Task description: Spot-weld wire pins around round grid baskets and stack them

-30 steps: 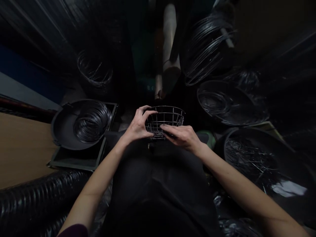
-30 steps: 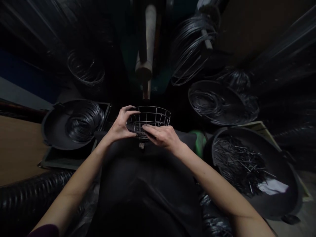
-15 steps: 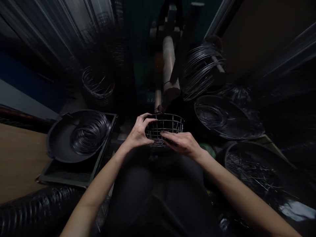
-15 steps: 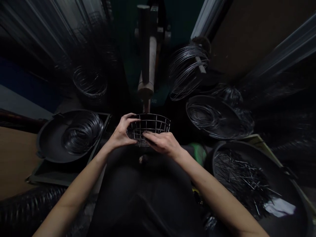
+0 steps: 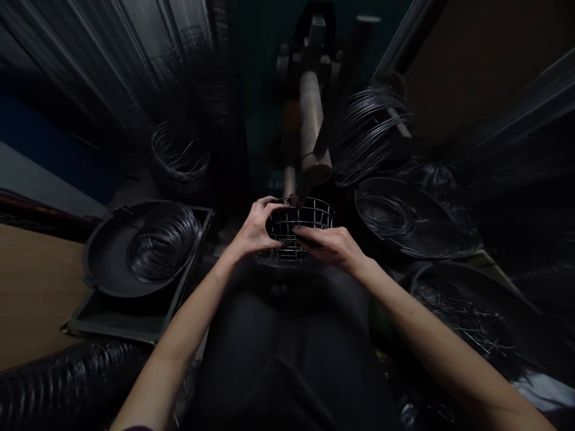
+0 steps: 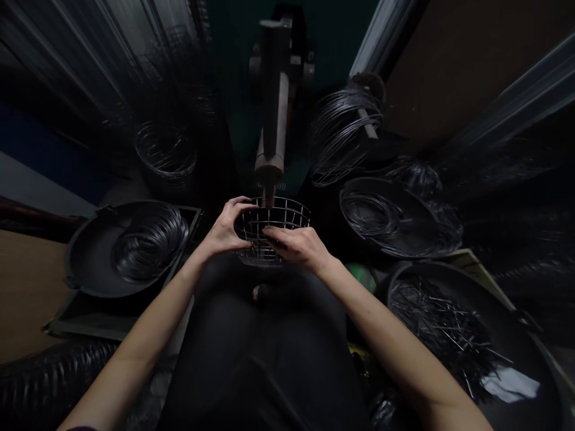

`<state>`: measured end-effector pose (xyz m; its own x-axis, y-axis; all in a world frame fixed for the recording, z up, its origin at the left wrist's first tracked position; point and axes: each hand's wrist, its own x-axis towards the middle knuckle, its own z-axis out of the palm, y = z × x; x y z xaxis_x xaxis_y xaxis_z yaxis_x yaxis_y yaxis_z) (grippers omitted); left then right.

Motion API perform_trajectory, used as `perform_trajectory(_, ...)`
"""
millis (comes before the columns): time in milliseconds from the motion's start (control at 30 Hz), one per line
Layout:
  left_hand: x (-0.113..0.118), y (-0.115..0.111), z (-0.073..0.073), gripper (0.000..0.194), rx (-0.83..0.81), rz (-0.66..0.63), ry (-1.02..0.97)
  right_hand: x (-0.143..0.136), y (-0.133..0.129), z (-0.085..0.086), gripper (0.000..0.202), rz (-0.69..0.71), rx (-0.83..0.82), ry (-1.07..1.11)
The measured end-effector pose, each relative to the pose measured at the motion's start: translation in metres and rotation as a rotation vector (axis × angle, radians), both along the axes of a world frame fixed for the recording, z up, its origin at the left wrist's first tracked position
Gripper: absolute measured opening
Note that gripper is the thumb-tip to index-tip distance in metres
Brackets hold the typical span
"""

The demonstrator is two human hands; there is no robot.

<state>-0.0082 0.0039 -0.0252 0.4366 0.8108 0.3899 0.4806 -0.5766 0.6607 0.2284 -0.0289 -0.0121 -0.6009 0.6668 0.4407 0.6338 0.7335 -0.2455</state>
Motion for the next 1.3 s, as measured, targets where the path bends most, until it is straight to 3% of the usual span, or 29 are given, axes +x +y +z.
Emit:
perform_trajectory(233,-0.002,0.0,0.004,0.071,-0.034,-0.013,0.002,-0.002,-0.013,0.004,0.028,-0.057,0.009,0.027)
perform_trajectory(400,-0.002,0.005,0.006,0.074,-0.04,0.001,0.013,-0.001,-0.03,0.006,0.022,-0.397,0.048,0.109)
perform_trajectory(1033,0.0,0.071,0.001,0.076,-0.052,0.024,-0.1,-0.006,0.033,0.008,0.037,-0.603,-0.049,0.292)
perform_trajectory(1133,-0.015,0.062,-0.022,0.098,-0.068,0.051,-0.159,0.01,0.016,0.014,0.043,-0.602,-0.222,0.473)
perform_trajectory(1200,-0.026,0.049,-0.046,0.113,-0.2,0.081,-0.247,0.025,-0.009,0.014,0.049,-0.562,-0.475,0.654)
perform_trajectory(1300,-0.035,0.031,-0.075,0.116,-0.396,0.16,-0.407,0.039,-0.057,0.008,0.057,-0.516,-0.957,0.803)
